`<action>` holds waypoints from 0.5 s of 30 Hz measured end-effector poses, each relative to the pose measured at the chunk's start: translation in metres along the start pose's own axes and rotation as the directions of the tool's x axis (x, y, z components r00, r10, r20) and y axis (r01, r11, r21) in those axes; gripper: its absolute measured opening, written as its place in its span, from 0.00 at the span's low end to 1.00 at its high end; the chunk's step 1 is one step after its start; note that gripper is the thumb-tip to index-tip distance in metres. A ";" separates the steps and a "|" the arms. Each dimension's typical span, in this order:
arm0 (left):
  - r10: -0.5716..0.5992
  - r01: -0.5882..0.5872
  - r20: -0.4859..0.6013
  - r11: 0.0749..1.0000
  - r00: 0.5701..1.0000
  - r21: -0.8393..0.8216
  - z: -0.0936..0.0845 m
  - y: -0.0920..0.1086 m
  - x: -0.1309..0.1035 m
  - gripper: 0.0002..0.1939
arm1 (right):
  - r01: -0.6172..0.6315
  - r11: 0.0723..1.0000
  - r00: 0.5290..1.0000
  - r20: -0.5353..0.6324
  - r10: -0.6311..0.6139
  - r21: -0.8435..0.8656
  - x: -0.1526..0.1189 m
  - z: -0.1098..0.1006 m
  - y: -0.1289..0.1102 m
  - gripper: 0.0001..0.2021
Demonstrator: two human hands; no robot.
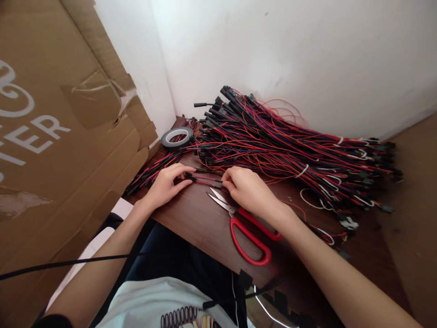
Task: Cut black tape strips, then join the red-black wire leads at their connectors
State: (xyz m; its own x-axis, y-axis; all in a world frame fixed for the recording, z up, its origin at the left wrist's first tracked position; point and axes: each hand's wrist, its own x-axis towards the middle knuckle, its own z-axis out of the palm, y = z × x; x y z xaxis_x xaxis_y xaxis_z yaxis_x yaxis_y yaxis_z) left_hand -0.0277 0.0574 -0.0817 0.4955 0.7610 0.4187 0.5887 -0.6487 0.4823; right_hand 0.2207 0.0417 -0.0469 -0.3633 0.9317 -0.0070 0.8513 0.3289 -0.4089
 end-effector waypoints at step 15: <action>-0.023 0.024 0.045 1.000 0.999 -0.020 -0.002 0.005 0.001 0.06 | -0.124 0.992 0.985 0.119 0.124 -0.011 0.001 -0.003 0.000 0.08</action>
State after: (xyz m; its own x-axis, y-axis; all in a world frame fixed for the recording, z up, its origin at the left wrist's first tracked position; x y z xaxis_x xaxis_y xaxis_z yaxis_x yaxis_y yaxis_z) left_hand -0.0255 0.0555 -0.0772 0.5102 0.7750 0.3728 0.5872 -0.6306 0.5074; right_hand 0.2210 0.0431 -0.0442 -0.2970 0.9404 -0.1659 0.8939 0.2127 -0.3945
